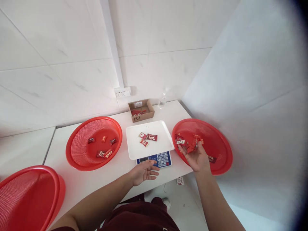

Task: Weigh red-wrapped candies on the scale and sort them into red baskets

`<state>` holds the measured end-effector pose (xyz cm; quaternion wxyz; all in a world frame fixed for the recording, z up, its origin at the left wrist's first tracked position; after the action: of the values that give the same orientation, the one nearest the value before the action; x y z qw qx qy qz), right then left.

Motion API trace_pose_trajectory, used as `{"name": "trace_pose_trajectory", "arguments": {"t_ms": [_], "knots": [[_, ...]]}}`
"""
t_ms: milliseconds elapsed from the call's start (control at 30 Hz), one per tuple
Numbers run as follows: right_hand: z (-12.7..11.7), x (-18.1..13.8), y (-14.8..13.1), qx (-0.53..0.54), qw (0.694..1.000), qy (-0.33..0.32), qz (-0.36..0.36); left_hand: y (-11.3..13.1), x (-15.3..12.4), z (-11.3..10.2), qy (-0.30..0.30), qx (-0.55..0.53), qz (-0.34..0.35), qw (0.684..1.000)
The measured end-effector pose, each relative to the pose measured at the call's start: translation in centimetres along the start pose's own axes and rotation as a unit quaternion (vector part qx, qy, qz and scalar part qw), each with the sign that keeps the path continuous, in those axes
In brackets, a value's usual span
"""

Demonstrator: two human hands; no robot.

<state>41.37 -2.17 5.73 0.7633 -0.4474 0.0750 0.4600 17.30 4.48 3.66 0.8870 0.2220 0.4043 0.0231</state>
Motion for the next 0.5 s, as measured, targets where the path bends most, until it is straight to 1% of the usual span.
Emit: {"name": "trace_pose_trajectory", "arguments": {"t_ms": [67, 133, 200, 267, 333, 367, 433, 500], "knots": [[-2.6, -0.1, -2.4, -0.018, 0.999, 0.045, -0.025, -1.9, 0.2, 0.6, 0.007, 0.025, -0.017, 1.0], [-5.5, -1.0, -3.9, -0.031, 0.997, 0.067, -0.035, -4.5, 0.6, 1.1, 0.016, 0.052, -0.041, 0.998], [-8.7, -2.8, -4.5, -0.032, 0.998, 0.041, -0.038, -7.5, 1.2, 1.7, 0.026, 0.086, -0.066, 0.994], [-12.3, -5.0, -4.4, -0.043, 0.999, -0.003, -0.016, -10.6, 2.3, 2.5, 0.046, 0.133, -0.087, 0.986], [-16.6, -7.1, -3.3, -0.077, 0.996, -0.031, 0.031, -13.7, 4.1, 3.2, 0.074, 0.204, -0.107, 0.97], [-19.1, -8.1, -2.4, -0.103, 0.992, -0.032, 0.058, -15.2, 5.2, 3.4, 0.088, 0.252, -0.117, 0.957], [-24.6, -10.0, 0.3, -0.174, 0.979, 0.002, 0.111, -18.1, 7.9, 3.5, 0.113, 0.366, -0.132, 0.914], [-30.4, -11.9, 4.3, -0.275, 0.947, 0.067, 0.15, -20.6, 11.2, 2.9, 0.116, 0.442, -0.144, 0.878]]}}
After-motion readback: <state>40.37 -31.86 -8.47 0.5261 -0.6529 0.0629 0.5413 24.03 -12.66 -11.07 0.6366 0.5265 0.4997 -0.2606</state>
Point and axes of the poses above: each hand's wrist, its own x-axis towards the middle knuckle, its own z-axis out of the palm, y = z × x, the point moved 1 cm from there along x, towards the middle knuckle, and after that the axes turned 4 degrees about -x, right-handed, at the moved point
